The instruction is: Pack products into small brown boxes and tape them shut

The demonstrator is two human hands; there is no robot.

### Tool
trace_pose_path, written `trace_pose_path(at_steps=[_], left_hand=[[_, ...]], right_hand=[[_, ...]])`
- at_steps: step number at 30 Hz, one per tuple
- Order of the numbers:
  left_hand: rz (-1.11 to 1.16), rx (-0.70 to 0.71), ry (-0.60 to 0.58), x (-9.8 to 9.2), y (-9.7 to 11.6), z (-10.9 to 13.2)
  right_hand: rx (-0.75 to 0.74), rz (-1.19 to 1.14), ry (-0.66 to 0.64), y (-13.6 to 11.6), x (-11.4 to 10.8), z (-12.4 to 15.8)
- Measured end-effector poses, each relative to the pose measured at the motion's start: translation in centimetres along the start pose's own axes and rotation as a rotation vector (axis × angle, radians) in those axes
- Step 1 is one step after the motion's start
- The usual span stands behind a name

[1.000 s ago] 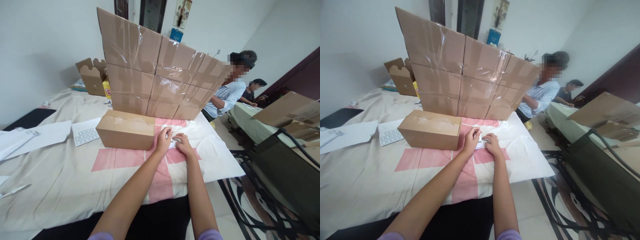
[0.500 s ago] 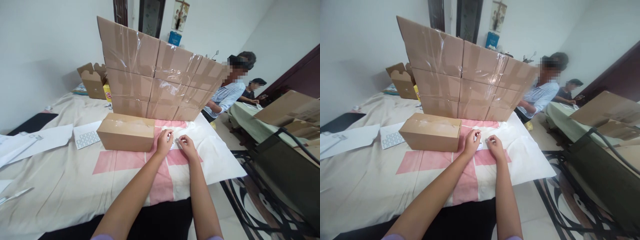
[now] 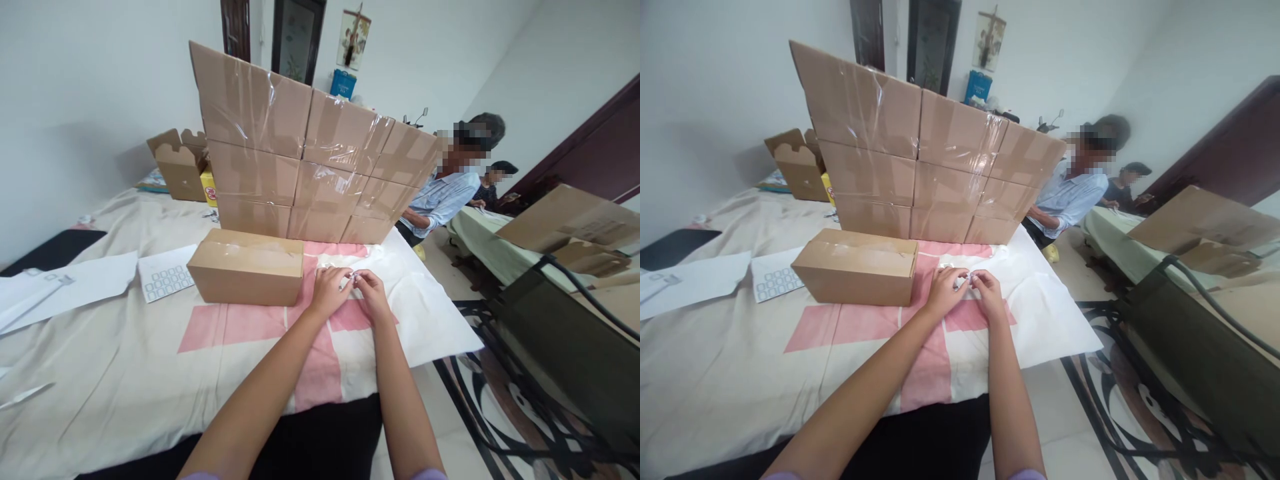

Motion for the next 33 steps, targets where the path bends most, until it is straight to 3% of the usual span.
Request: trace_pose_path(at_steps=[11, 18, 26, 33], left_hand=[[-0.033, -0.016, -0.006, 0.3, 0.3, 0.0], [-0.051, -0.066, 0.055, -0.2, -0.6, 0.0], [-0.081, -0.051, 0.057, -0.3, -0.3, 0.1], [-0.097, -0.048, 0.035, 0.1, -0.3, 0.3]], right_hand=[[0.05, -0.114, 0.015, 0.4, 0.2, 0.1], [0.022, -0.206, 0.134, -0.1, -1.1, 0.2], [0.092, -0.163, -0.038, 1.2, 0.7, 0.1], [0.05, -0.111, -0.01, 1.2, 0.6, -0.2]])
Point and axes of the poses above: each hand's wrist, its own z-axis away from the middle knuckle, its own x-axis out of the palm, y = z × x, the point moved 3 cm from there along -z, towards the middle knuckle, and after that the axes turned 4 degrees about -y, right-handed, at the moved point
